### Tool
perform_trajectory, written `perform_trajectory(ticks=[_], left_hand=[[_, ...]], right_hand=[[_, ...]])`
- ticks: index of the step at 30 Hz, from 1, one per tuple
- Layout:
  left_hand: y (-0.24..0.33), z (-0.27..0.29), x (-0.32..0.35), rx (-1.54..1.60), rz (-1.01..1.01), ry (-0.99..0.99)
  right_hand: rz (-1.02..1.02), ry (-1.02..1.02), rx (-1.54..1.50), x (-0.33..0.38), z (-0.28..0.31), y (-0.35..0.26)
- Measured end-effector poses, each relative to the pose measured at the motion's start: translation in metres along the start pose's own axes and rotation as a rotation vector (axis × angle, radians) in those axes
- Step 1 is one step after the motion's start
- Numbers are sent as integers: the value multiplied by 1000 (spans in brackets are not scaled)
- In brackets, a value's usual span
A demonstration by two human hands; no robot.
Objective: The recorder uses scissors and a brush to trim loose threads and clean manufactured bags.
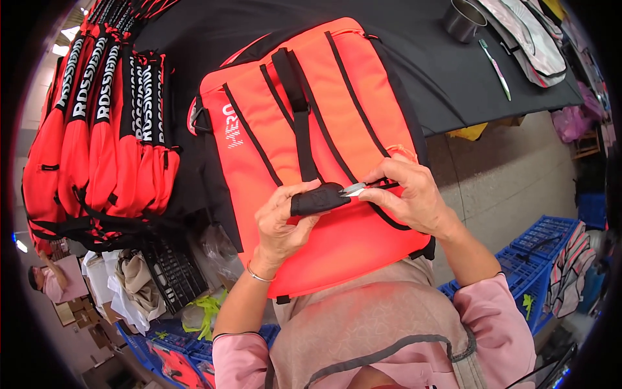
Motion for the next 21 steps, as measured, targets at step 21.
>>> perform_trajectory(ticks=[21], left_hand=[[19,8,50,-417,-110,-420]], right_hand=[[-262,106,-138,11,11,26]])
Point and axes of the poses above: each hand's wrist, its own x-axis away from the middle knuckle, its own z-axis out of the back of the hand, y = z × x, the point moved 5 cm from there along -x, towards the middle knuckle, and after that the axes turned 4 degrees about y, right-handed, at the moved point
